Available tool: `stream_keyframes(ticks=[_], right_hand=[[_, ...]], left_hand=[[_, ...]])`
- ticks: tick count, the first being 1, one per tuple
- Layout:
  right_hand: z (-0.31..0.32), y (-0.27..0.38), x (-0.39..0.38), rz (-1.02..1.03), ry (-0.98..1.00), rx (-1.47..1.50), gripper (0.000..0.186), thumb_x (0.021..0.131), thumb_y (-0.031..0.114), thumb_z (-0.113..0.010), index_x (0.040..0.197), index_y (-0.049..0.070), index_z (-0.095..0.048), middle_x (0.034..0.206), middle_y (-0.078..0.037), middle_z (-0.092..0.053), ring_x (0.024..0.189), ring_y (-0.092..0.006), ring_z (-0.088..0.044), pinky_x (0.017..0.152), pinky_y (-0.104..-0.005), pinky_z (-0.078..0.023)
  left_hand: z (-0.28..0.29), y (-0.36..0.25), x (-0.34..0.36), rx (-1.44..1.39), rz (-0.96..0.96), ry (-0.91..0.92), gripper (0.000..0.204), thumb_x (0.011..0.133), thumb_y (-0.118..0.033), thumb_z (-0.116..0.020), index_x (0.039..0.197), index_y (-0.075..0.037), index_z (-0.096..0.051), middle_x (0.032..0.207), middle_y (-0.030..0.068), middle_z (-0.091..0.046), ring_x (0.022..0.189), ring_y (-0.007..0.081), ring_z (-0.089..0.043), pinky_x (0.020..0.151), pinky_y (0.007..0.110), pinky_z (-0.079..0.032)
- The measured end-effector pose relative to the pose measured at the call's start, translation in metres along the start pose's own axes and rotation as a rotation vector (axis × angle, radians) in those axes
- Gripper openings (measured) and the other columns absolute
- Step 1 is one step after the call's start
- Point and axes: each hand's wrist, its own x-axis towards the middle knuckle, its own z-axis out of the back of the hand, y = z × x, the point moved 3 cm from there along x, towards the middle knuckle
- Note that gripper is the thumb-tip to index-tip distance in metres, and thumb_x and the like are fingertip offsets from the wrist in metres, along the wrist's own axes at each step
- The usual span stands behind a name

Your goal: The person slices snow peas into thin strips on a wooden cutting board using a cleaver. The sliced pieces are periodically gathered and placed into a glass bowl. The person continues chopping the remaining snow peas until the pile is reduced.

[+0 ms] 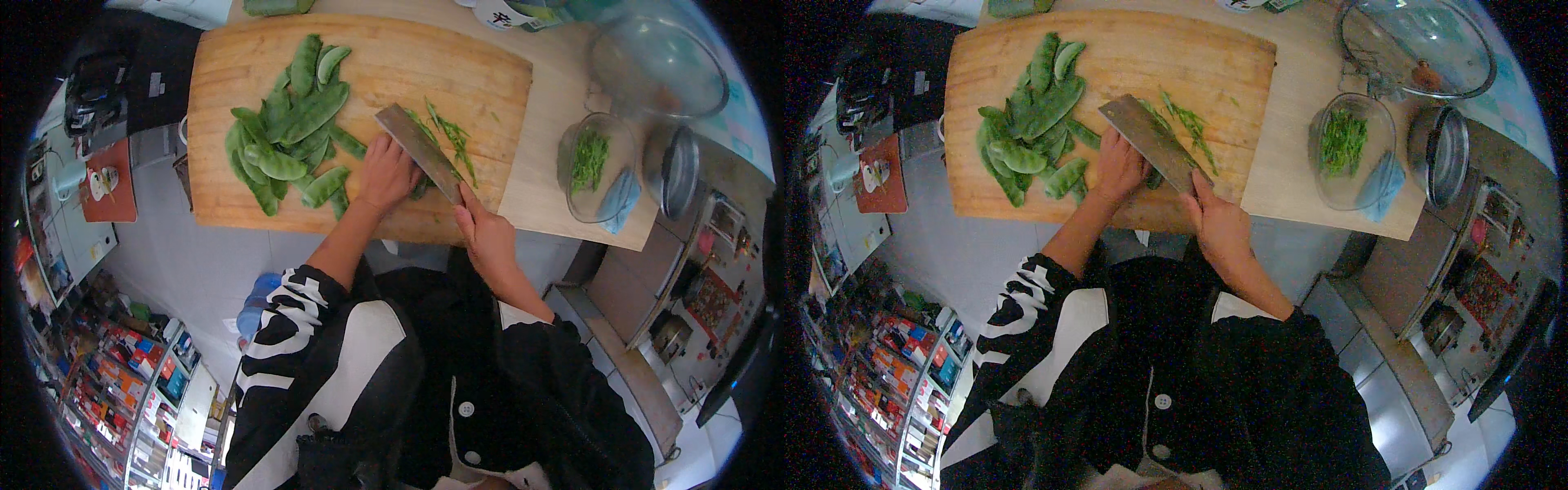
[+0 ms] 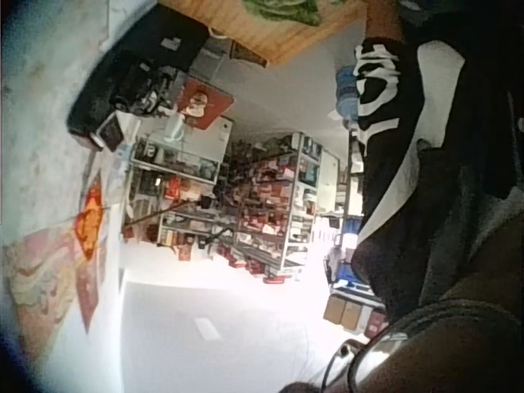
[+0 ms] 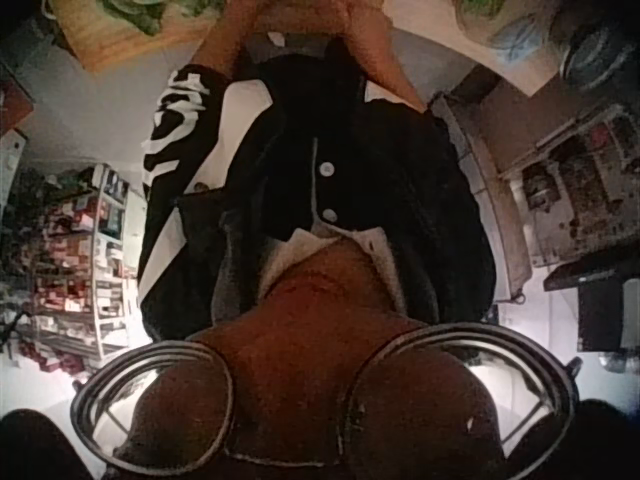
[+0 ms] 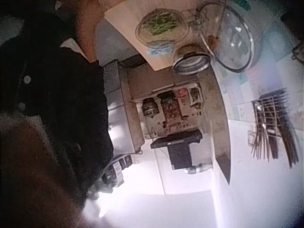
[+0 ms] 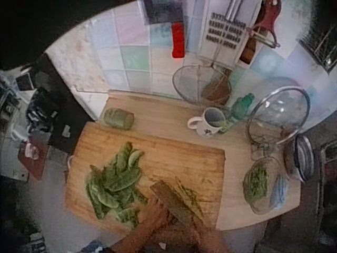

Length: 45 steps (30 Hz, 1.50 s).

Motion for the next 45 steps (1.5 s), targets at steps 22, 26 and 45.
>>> stream_keyframes(ticks=[22, 26, 45], right_hand=[[0.016, -0.003, 0.005, 0.017, 0.144, -0.064, 0.044, 0.088, 0.043, -0.043, 0.122, 0.015, -0.050, 0.070, -0.020, -0.061, 0.061, -0.0371, -0.059, 0.057, -0.0469, -0.047], [0.015, 0.001, 0.004, -0.023, 0.152, -0.144, 0.045, 0.088, 0.043, -0.044, 0.122, 0.015, -0.048, 0.070, -0.020, -0.061, 0.060, -0.0370, -0.059, 0.055, -0.0468, -0.046], [0.024, 0.002, 0.014, -0.029, 0.155, -0.152, 0.043, 0.087, 0.045, -0.043, 0.113, 0.014, -0.057, 0.069, -0.018, -0.061, 0.063, -0.0372, -0.059, 0.056, -0.0465, -0.046]], left_hand=[[-0.007, 0.005, 0.000, 0.001, 0.024, -0.030, 0.041, 0.063, -0.016, -0.065, 0.102, -0.004, -0.055, 0.108, 0.0149, -0.050, 0.105, 0.0347, -0.045, 0.091, 0.042, -0.037], [-0.010, 0.005, -0.002, -0.010, 0.019, 0.004, 0.044, 0.063, -0.017, -0.066, 0.103, -0.005, -0.055, 0.109, 0.0143, -0.050, 0.106, 0.0350, -0.044, 0.090, 0.043, -0.038], [-0.003, 0.002, 0.003, 0.010, -0.007, -0.082, 0.043, 0.058, -0.015, -0.064, 0.098, -0.004, -0.054, 0.100, 0.0119, -0.051, 0.095, 0.0310, -0.048, 0.085, 0.039, -0.041]])
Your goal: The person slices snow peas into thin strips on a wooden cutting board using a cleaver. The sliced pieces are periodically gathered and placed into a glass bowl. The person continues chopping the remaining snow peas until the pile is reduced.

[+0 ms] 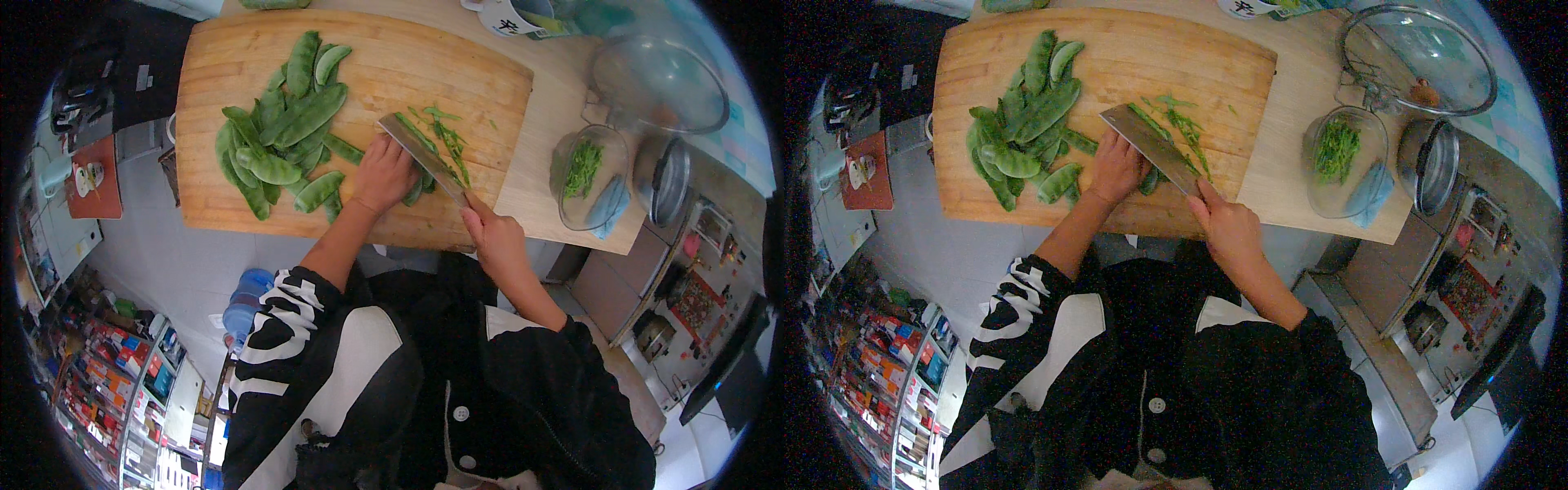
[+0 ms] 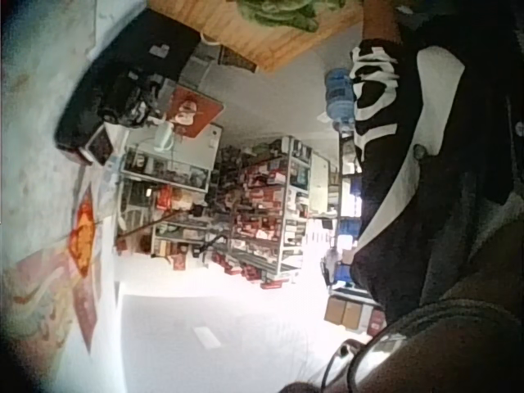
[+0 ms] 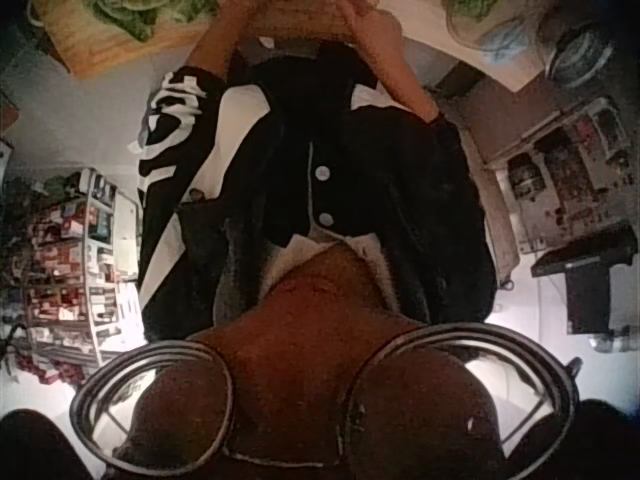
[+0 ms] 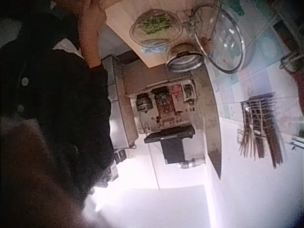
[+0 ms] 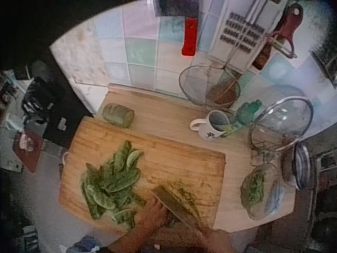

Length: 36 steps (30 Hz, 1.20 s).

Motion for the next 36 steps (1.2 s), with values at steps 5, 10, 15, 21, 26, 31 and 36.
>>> stream_keyframes(ticks=[5, 10, 15, 21, 26, 31, 36], right_hand=[[-0.026, 0.004, 0.040, 0.146, -0.164, 0.172, 0.042, 0.088, 0.044, -0.043, 0.112, 0.012, -0.058, 0.065, -0.019, -0.059, 0.062, -0.0377, -0.058, 0.055, -0.0456, -0.045], [-0.010, -0.014, 0.012, 0.077, -0.090, 0.313, 0.039, 0.090, 0.038, -0.042, 0.109, 0.009, -0.059, 0.059, -0.019, -0.054, 0.054, -0.0383, -0.054, 0.053, -0.0429, -0.043], [0.003, -0.011, -0.003, 0.058, 0.007, 0.034, 0.039, 0.089, 0.040, -0.042, 0.109, 0.011, -0.059, 0.063, -0.020, -0.057, 0.059, -0.0380, -0.056, 0.054, -0.0459, -0.044], [-0.025, 0.003, 0.043, 0.141, -0.113, 0.123, 0.043, 0.088, 0.046, -0.042, 0.115, 0.016, -0.057, 0.065, -0.020, -0.059, 0.060, -0.0374, -0.059, 0.056, -0.0458, -0.046], [-0.010, -0.012, 0.025, -0.047, -0.023, 0.306, 0.040, 0.090, 0.040, -0.040, 0.109, 0.012, -0.060, 0.065, -0.020, -0.059, 0.062, -0.0377, -0.058, 0.057, -0.0438, -0.044], [0.007, -0.018, -0.004, -0.042, 0.079, 0.099, 0.043, 0.088, 0.047, -0.040, 0.110, 0.015, -0.060, 0.069, -0.020, -0.061, 0.063, -0.0380, -0.059, 0.058, -0.0449, -0.047], [-0.023, -0.005, 0.025, 0.107, -0.082, 0.055, 0.044, 0.088, 0.047, -0.040, 0.104, 0.012, -0.062, 0.071, -0.021, -0.061, 0.064, -0.0372, -0.059, 0.058, -0.0451, -0.047]], left_hand=[[-0.002, 0.002, 0.000, 0.003, 0.017, 0.057, 0.039, 0.058, -0.014, -0.064, 0.096, -0.005, -0.055, 0.100, 0.0113, -0.052, 0.095, 0.0299, -0.048, 0.086, 0.038, -0.041], [0.002, 0.000, 0.002, 0.003, -0.008, 0.054, 0.032, 0.059, -0.012, -0.062, 0.090, -0.006, -0.054, 0.095, 0.0096, -0.052, 0.094, 0.0280, -0.048, 0.086, 0.038, -0.041], [0.006, -0.003, 0.005, 0.003, 0.014, 0.053, 0.033, 0.059, -0.013, -0.062, 0.091, -0.005, -0.054, 0.094, 0.0097, -0.051, 0.094, 0.0284, -0.048, 0.086, 0.038, -0.040], [0.006, -0.002, 0.005, 0.026, 0.021, 0.028, 0.033, 0.060, -0.012, -0.061, 0.091, -0.005, -0.054, 0.094, 0.0106, -0.051, 0.094, 0.0293, -0.048, 0.085, 0.037, -0.041], [0.005, -0.001, 0.006, -0.028, 0.008, 0.032, 0.033, 0.060, -0.011, -0.060, 0.091, -0.004, -0.054, 0.094, 0.0107, -0.050, 0.094, 0.0295, -0.048, 0.082, 0.037, -0.042], [0.004, -0.001, 0.004, -0.023, 0.045, 0.065, 0.031, 0.059, -0.011, -0.060, 0.090, -0.004, -0.055, 0.093, 0.0107, -0.050, 0.095, 0.0295, -0.048, 0.083, 0.037, -0.042], [0.004, -0.001, 0.004, -0.006, 0.034, 0.014, 0.033, 0.058, -0.010, -0.060, 0.090, -0.003, -0.054, 0.096, 0.0106, -0.051, 0.096, 0.0294, -0.048, 0.084, 0.038, -0.042]])
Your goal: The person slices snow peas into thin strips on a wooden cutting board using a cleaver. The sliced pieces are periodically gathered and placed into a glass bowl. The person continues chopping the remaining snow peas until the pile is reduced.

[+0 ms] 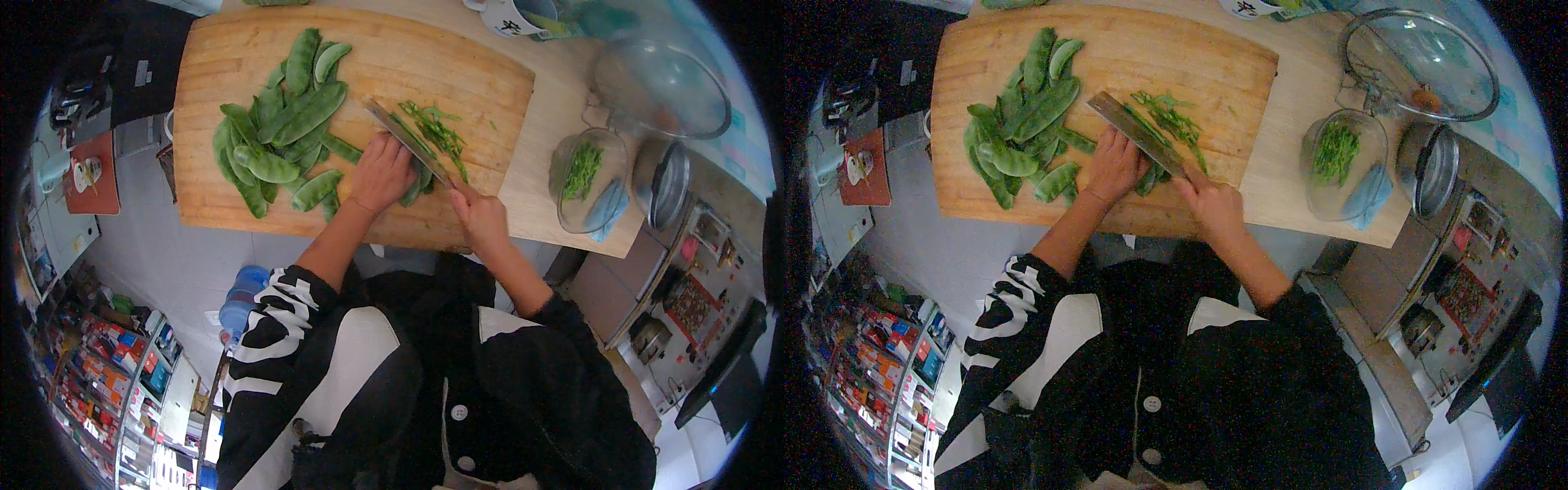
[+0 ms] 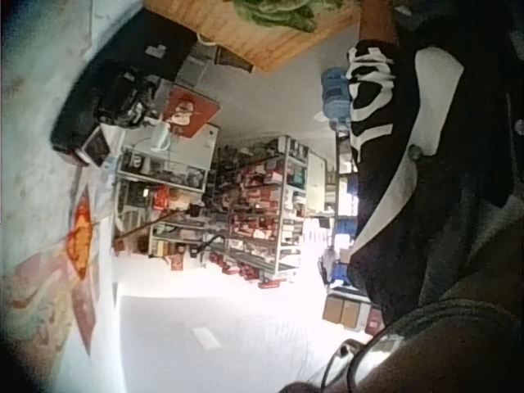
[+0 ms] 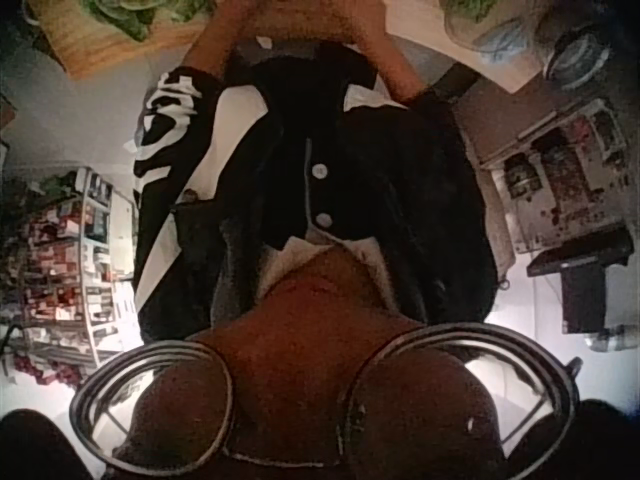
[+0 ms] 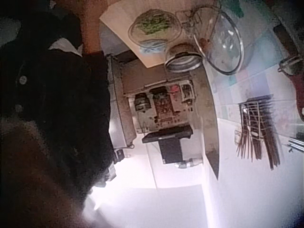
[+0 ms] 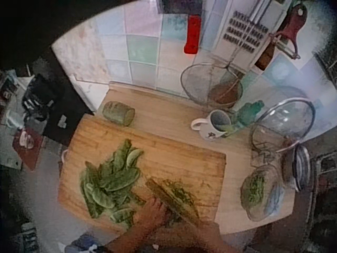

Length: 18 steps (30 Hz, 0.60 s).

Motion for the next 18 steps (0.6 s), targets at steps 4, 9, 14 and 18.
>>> stream_keyframes(ticks=[4, 9, 14, 18], right_hand=[[-0.002, -0.011, 0.006, -0.177, 0.013, 0.330, 0.044, 0.091, 0.040, -0.038, 0.108, 0.005, -0.059, 0.058, -0.017, -0.055, 0.057, -0.0335, -0.057, 0.055, -0.0386, -0.044], [0.029, -0.007, -0.034, -0.108, 0.075, 0.206, 0.043, 0.089, 0.043, -0.041, 0.108, 0.010, -0.060, 0.068, -0.021, -0.060, 0.063, -0.0378, -0.058, 0.058, -0.0459, -0.046], [0.009, 0.002, -0.024, -0.131, 0.071, 0.072, 0.042, 0.090, 0.039, -0.040, 0.109, 0.007, -0.059, 0.065, -0.022, -0.058, 0.061, -0.0379, -0.057, 0.058, -0.0448, -0.045], [-0.008, 0.006, 0.002, -0.005, -0.091, 0.195, 0.042, 0.091, 0.037, -0.038, 0.109, 0.005, -0.058, 0.068, -0.023, -0.058, 0.064, -0.0383, -0.058, 0.062, -0.0446, -0.045]], left_hand=[[0.000, 0.001, 0.000, -0.033, -0.023, 0.019, 0.031, 0.058, -0.008, -0.060, 0.088, -0.003, -0.053, 0.098, 0.0117, -0.051, 0.094, 0.0303, -0.049, 0.084, 0.037, -0.042], [0.000, 0.001, 0.001, -0.039, -0.022, 0.002, 0.030, 0.058, -0.007, -0.060, 0.086, -0.002, -0.052, 0.093, 0.0127, -0.050, 0.091, 0.0305, -0.049, 0.082, 0.037, -0.043], [0.000, 0.000, 0.002, -0.028, -0.023, -0.017, 0.030, 0.058, -0.008, -0.060, 0.086, -0.002, -0.051, 0.090, 0.0125, -0.049, 0.089, 0.0304, -0.048, 0.079, 0.037, -0.043], [0.002, -0.001, 0.002, -0.009, -0.016, 0.001, 0.031, 0.057, -0.008, -0.060, 0.086, -0.002, -0.051, 0.092, 0.0125, -0.050, 0.090, 0.0304, -0.048, 0.079, 0.037, -0.043]])
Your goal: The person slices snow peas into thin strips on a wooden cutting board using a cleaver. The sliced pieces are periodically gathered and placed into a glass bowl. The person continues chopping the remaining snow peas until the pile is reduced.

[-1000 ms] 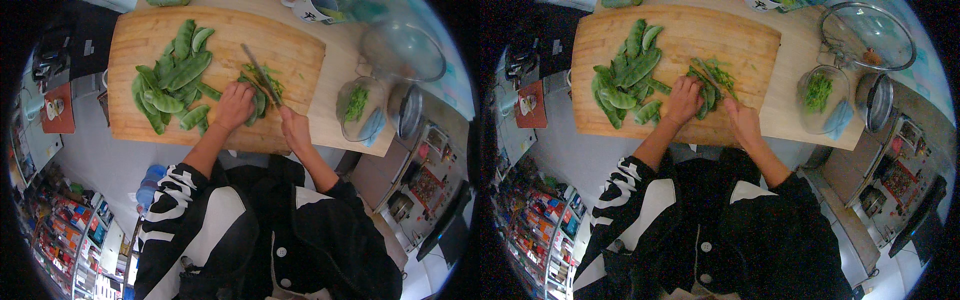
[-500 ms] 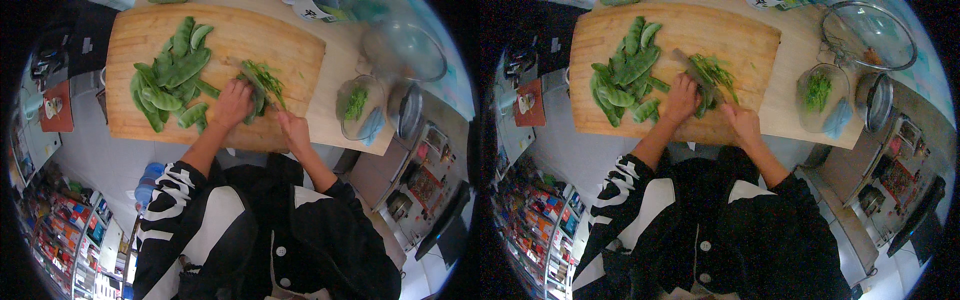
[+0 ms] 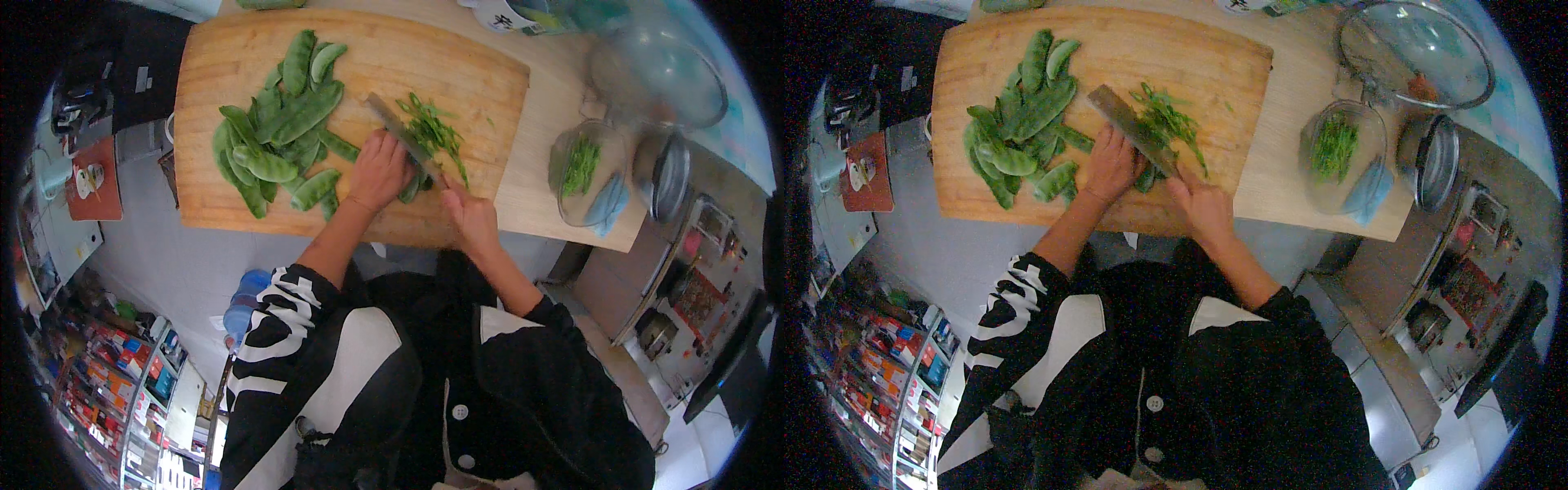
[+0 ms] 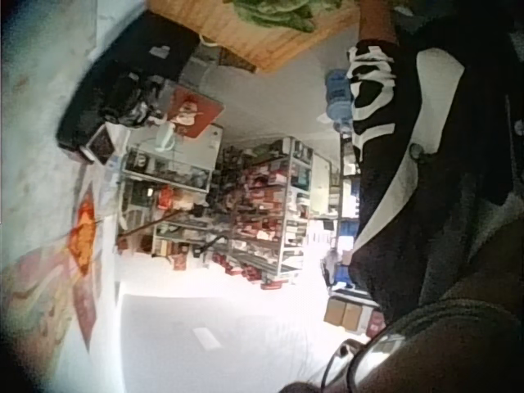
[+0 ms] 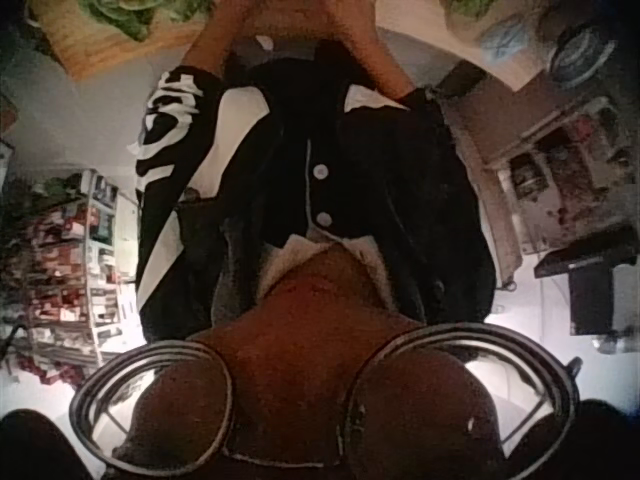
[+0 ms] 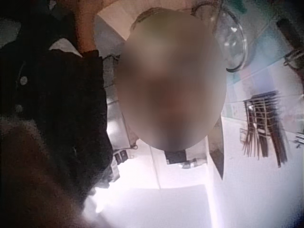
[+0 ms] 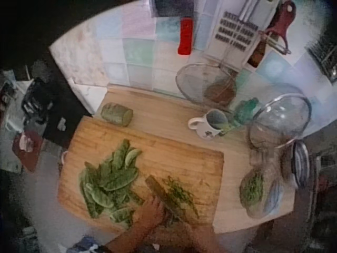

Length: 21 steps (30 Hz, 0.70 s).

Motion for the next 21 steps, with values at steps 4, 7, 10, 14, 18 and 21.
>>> stream_keyframes(ticks=[4, 7, 10, 14, 18, 21], right_hand=[[0.020, -0.007, -0.026, -0.227, 0.169, 0.071, 0.037, 0.091, 0.034, -0.041, 0.110, 0.007, -0.058, 0.077, -0.023, -0.060, 0.070, -0.0393, -0.058, 0.069, -0.0464, -0.046], [0.036, 0.002, -0.049, -0.064, 0.094, 0.096, 0.034, 0.090, 0.032, -0.043, 0.108, 0.009, -0.059, 0.079, -0.023, -0.060, 0.070, -0.0404, -0.058, 0.066, -0.0465, -0.046], [0.028, -0.003, -0.047, -0.160, 0.124, -0.071, 0.033, 0.090, 0.032, -0.044, 0.107, 0.009, -0.060, 0.076, -0.023, -0.060, 0.069, -0.0406, -0.058, 0.062, -0.0455, -0.046], [-0.003, 0.002, -0.014, 0.043, 0.025, -0.141, 0.040, 0.092, 0.035, -0.037, 0.107, 0.005, -0.059, 0.067, -0.022, -0.057, 0.063, -0.0387, -0.056, 0.059, -0.0441, -0.044], [0.009, -0.004, -0.022, -0.185, 0.034, 0.110, 0.034, 0.091, 0.031, -0.042, 0.103, 0.005, -0.060, 0.074, -0.023, -0.060, 0.066, -0.0379, -0.059, 0.060, -0.0440, -0.047], [0.031, 0.002, -0.049, -0.186, 0.120, 0.096, 0.037, 0.091, 0.033, -0.040, 0.104, 0.005, -0.060, 0.075, -0.022, -0.060, 0.067, -0.0379, -0.059, 0.061, -0.0440, -0.047]], left_hand=[[0.002, -0.001, 0.001, 0.004, -0.025, -0.015, 0.032, 0.057, -0.008, -0.061, 0.087, -0.002, -0.051, 0.094, 0.0117, -0.051, 0.091, 0.0301, -0.048, 0.079, 0.037, -0.043], [0.002, -0.001, 0.001, -0.018, -0.014, -0.031, 0.032, 0.056, -0.008, -0.060, 0.087, -0.002, -0.051, 0.094, 0.0111, -0.051, 0.091, 0.0299, -0.049, 0.079, 0.037, -0.043], [0.000, 0.000, 0.001, -0.031, -0.011, -0.031, 0.032, 0.056, -0.008, -0.060, 0.087, -0.003, -0.051, 0.094, 0.0114, -0.051, 0.091, 0.0299, -0.049, 0.079, 0.037, -0.043], [-0.001, 0.002, -0.001, -0.014, 0.025, -0.004, 0.032, 0.057, -0.008, -0.060, 0.088, -0.003, -0.052, 0.095, 0.0110, -0.051, 0.091, 0.0295, -0.049, 0.078, 0.036, -0.044], [-0.001, 0.001, -0.001, -0.029, 0.001, 0.000, 0.031, 0.059, -0.007, -0.060, 0.089, -0.004, -0.052, 0.095, 0.0103, -0.051, 0.091, 0.0289, -0.049, 0.078, 0.037, -0.044], [-0.001, 0.001, -0.001, -0.015, 0.007, -0.006, 0.031, 0.059, -0.007, -0.060, 0.089, -0.004, -0.052, 0.096, 0.0103, -0.052, 0.092, 0.0288, -0.049, 0.079, 0.036, -0.044]])
